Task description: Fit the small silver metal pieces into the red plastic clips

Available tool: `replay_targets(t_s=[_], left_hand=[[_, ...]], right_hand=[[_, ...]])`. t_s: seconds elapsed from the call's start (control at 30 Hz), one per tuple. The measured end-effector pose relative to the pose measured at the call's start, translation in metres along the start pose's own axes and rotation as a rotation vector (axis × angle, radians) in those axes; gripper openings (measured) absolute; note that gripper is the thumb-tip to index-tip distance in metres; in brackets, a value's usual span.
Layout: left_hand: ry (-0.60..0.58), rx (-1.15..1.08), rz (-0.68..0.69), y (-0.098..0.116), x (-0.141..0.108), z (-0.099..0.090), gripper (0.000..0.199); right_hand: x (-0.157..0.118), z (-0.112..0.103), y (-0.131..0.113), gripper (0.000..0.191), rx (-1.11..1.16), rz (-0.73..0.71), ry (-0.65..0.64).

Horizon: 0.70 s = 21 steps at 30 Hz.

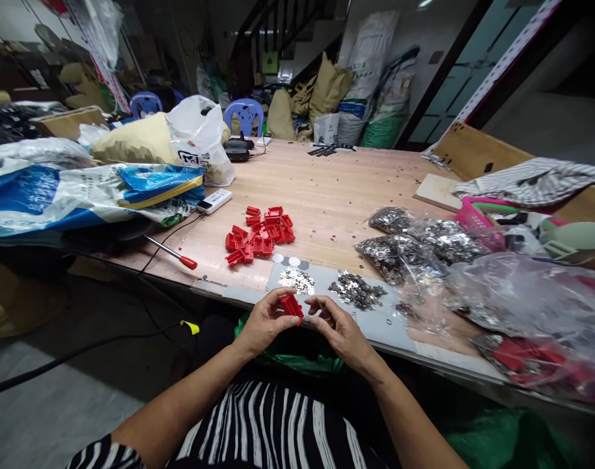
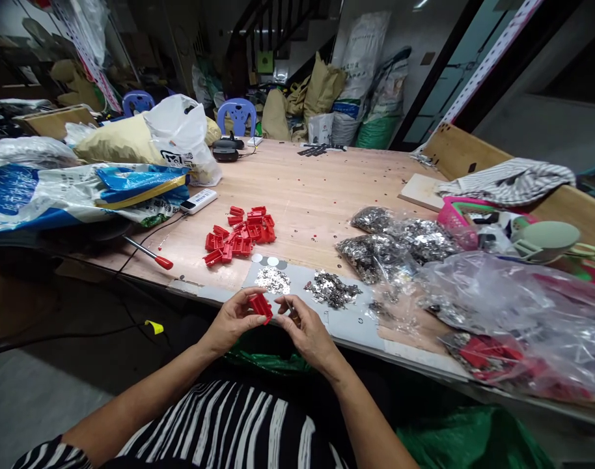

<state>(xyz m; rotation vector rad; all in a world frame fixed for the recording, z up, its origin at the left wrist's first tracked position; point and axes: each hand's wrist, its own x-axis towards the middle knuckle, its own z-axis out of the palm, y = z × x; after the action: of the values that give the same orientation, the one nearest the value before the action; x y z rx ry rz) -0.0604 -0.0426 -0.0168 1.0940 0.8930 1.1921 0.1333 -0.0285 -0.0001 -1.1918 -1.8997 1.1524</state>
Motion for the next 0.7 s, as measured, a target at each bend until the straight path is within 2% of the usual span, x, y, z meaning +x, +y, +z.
replay_targets(t_s=[0.1,0.2,0.3,0.43,0.7], left_hand=[[0.018,0.234,0.117,-0.007,0.004,-0.005,0.046],[0.035,0.482,0.191,-0.01,0.009,-0.01,0.045],[0.006,0.64,0.266,-0.012,0.015,-0.012,0.048],[-0.06,0.73,0.318,-0.013,0.019,-0.012,0.047],[-0.079,0.763,0.35,-0.016,0.019,-0.014,0.046]], right_hand=[[-0.001,-0.003,0.005,0.029,-0.158,-0.055,0.056],[-0.002,-0.001,0.007,0.029,-0.265,-0.053,0.049],[0.0,0.001,0.005,0.025,-0.324,-0.038,0.046],[0.004,0.001,0.003,0.017,-0.4,-0.026,-0.003],[0.007,0.001,0.006,0.018,-0.437,-0.059,-0.031]])
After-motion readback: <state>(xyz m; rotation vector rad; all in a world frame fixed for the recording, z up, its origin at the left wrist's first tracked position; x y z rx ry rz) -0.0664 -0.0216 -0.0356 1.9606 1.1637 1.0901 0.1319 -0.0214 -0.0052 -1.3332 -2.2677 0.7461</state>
